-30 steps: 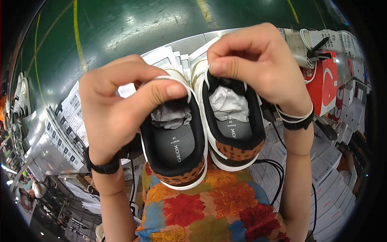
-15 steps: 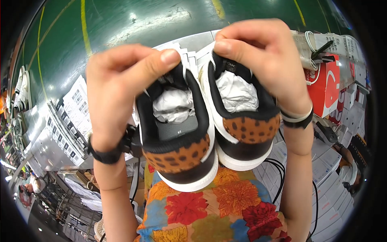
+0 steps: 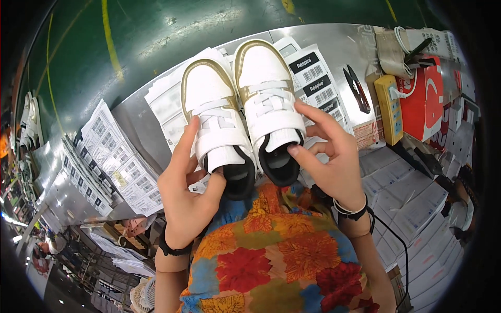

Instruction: Inspecting pairs of shoes on a conveyor belt, trimming loose threads with a tool, and organizing product labels.

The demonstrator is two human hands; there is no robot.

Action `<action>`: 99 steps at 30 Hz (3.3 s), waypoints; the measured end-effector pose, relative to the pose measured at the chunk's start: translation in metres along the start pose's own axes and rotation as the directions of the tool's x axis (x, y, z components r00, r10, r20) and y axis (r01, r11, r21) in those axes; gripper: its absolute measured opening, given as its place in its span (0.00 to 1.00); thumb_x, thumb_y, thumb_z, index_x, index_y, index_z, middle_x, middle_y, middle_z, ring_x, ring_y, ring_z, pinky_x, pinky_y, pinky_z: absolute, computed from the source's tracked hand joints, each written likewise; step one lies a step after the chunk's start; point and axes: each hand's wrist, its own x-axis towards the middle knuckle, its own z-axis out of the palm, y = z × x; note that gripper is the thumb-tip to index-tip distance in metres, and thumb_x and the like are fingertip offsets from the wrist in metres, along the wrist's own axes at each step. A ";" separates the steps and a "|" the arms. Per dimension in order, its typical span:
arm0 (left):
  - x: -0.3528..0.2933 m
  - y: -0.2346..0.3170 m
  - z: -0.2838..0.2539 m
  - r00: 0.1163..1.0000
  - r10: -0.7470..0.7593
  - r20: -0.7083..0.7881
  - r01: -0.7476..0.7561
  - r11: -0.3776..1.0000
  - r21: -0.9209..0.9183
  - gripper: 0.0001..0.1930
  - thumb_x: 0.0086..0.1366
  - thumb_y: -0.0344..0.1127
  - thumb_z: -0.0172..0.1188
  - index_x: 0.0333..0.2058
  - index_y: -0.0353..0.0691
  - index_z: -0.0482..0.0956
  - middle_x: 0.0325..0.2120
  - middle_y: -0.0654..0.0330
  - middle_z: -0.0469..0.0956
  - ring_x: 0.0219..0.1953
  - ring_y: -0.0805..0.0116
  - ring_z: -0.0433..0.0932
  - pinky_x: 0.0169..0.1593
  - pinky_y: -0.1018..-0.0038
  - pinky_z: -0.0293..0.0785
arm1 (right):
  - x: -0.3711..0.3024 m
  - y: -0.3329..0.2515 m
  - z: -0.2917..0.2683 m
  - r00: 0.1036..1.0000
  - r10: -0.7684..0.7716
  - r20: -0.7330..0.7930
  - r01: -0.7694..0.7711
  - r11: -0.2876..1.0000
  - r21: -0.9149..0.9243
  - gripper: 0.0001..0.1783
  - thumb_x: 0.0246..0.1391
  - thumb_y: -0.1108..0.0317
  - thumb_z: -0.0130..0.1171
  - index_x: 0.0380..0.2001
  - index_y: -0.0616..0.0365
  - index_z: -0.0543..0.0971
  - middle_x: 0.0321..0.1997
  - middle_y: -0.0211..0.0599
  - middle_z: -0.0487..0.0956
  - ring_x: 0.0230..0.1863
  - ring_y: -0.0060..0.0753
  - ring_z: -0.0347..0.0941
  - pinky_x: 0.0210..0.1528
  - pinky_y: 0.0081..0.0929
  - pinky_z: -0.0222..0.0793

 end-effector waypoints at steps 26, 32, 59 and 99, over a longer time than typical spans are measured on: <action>-0.031 0.044 -0.028 0.995 0.047 -0.092 -0.066 0.973 -0.220 0.26 0.43 0.18 0.70 0.46 0.21 0.78 0.34 0.46 0.84 0.33 0.71 0.84 0.31 0.83 0.81 | -0.042 -0.044 -0.019 0.977 -0.213 -0.032 0.208 0.971 -0.120 0.31 0.43 0.75 0.69 0.53 0.74 0.74 0.37 0.52 0.84 0.31 0.21 0.79 0.28 0.15 0.73; -0.029 0.037 -0.031 0.985 0.160 -0.068 -0.171 0.958 -0.229 0.27 0.43 0.19 0.71 0.45 0.19 0.78 0.35 0.41 0.83 0.34 0.66 0.85 0.30 0.81 0.82 | -0.053 -0.048 -0.019 0.949 -0.286 -0.133 0.266 0.952 -0.151 0.31 0.42 0.69 0.70 0.49 0.78 0.75 0.32 0.52 0.83 0.26 0.23 0.79 0.24 0.16 0.72; -0.021 0.021 -0.006 0.999 0.041 -0.017 -0.044 0.912 -0.408 0.36 0.53 0.15 0.58 0.62 0.28 0.60 0.35 0.53 0.83 0.38 0.73 0.81 0.41 0.81 0.74 | -0.031 -0.053 -0.019 0.963 -0.133 -0.234 0.117 0.990 -0.083 0.45 0.34 0.75 0.70 0.60 0.68 0.67 0.48 0.45 0.82 0.46 0.20 0.76 0.42 0.15 0.72; 0.166 0.030 -0.053 0.995 0.054 0.080 -0.001 0.835 -0.551 0.27 0.66 0.29 0.53 0.64 0.39 0.65 0.53 0.60 0.74 0.54 0.70 0.71 0.58 0.67 0.65 | 0.144 -0.027 0.050 0.983 -0.182 -0.024 0.180 0.924 0.337 0.35 0.56 0.70 0.59 0.64 0.68 0.59 0.61 0.49 0.70 0.56 0.31 0.69 0.56 0.27 0.67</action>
